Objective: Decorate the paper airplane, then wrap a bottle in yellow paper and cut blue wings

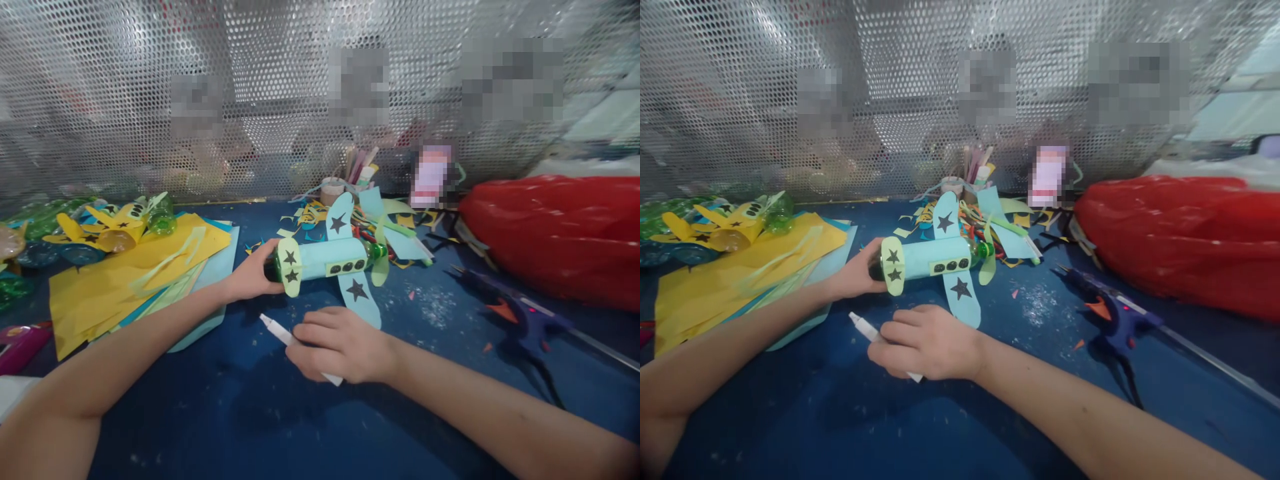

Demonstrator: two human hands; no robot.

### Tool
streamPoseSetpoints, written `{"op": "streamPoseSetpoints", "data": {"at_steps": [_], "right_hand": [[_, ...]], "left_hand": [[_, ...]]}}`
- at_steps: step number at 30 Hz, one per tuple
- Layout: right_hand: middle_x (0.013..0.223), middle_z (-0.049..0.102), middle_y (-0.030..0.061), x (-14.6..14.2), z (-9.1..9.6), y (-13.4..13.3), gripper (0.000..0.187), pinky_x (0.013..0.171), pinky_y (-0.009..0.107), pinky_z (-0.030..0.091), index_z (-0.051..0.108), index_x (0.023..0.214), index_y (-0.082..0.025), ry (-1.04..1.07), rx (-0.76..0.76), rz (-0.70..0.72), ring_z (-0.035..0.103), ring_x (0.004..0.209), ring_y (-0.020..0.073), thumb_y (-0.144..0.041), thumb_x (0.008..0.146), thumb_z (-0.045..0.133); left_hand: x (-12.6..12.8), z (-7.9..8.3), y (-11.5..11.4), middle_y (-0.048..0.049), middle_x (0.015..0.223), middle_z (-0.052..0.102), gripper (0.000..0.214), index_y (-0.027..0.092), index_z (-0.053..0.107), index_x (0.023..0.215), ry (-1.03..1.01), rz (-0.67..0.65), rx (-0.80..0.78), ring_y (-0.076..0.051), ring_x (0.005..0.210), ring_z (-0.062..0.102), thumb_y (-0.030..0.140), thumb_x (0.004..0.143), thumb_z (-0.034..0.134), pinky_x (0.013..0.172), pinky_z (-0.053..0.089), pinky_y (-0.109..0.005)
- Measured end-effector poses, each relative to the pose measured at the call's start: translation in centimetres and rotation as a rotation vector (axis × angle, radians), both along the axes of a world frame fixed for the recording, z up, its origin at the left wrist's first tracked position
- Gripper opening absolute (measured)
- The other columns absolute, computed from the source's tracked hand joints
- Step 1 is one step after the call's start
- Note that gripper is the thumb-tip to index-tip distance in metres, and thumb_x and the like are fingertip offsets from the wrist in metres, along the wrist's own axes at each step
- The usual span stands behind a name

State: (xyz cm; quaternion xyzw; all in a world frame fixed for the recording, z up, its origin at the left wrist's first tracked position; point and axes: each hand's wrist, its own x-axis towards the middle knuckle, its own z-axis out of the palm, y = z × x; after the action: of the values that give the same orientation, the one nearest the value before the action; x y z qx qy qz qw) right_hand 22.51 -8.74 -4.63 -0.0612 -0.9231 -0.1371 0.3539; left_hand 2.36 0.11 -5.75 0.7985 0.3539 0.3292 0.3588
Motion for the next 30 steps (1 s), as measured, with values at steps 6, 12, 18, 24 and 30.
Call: {"op": "streamPoseSetpoints", "data": {"at_steps": [6,12,18,24,30], "right_hand": [[0.069,0.061,-0.0027,0.0,0.1,-0.1,0.004,0.050,0.024,0.036,0.059,0.090,-0.017,0.012,-0.008,-0.029,0.049,0.057,0.0101,-0.016,0.087,0.056],[0.070,0.062,-0.0037,-0.1,0.3,-0.2,0.007,0.049,0.024,0.034,0.060,0.087,-0.018,0.039,-0.011,-0.045,0.048,0.056,0.0089,-0.013,0.086,0.055],[0.070,0.062,-0.0033,-0.1,0.3,-0.1,0.008,0.050,0.024,0.034,0.059,0.087,-0.019,0.026,-0.036,-0.066,0.048,0.057,0.0096,-0.015,0.089,0.052],[0.073,0.062,-0.0006,-0.1,-0.2,-0.2,0.005,0.052,0.024,0.037,0.057,0.089,-0.018,-0.015,-0.078,-0.063,0.050,0.059,0.0108,-0.014,0.087,0.056],[0.075,0.064,0.0018,-0.1,-0.9,-0.1,0.007,0.060,0.024,0.047,0.059,0.092,-0.018,-0.029,-0.126,-0.059,0.059,0.065,0.0119,-0.014,0.089,0.054]], "left_hand": [[-0.2,0.0,0.4,-0.0093,0.123,0.059,0.064,0.021,0.043,0.121,-0.047,0.006,-0.008,-0.028,0.115,0.058,0.029,0.067,0.075,0.101,0.044,-0.044],[-0.3,0.2,0.9,-0.0085,0.115,0.061,0.060,0.022,0.041,0.112,-0.154,0.016,-0.129,-0.028,0.109,0.061,0.038,0.066,0.076,0.094,0.049,-0.042],[-0.3,0.1,1.1,-0.0077,0.113,0.063,0.059,0.023,0.040,0.104,-0.173,0.017,-0.155,-0.026,0.105,0.063,0.044,0.064,0.078,0.090,0.050,-0.040],[-0.6,0.0,1.0,-0.0066,0.107,0.065,0.055,0.022,0.041,0.104,-0.248,0.002,-0.183,-0.024,0.100,0.064,0.038,0.066,0.078,0.089,0.050,-0.039],[-1.0,0.1,1.5,-0.0049,0.104,0.066,0.048,0.020,0.047,0.105,-0.156,0.188,-0.094,-0.024,0.098,0.064,0.034,0.068,0.075,0.089,0.050,-0.041]]}}
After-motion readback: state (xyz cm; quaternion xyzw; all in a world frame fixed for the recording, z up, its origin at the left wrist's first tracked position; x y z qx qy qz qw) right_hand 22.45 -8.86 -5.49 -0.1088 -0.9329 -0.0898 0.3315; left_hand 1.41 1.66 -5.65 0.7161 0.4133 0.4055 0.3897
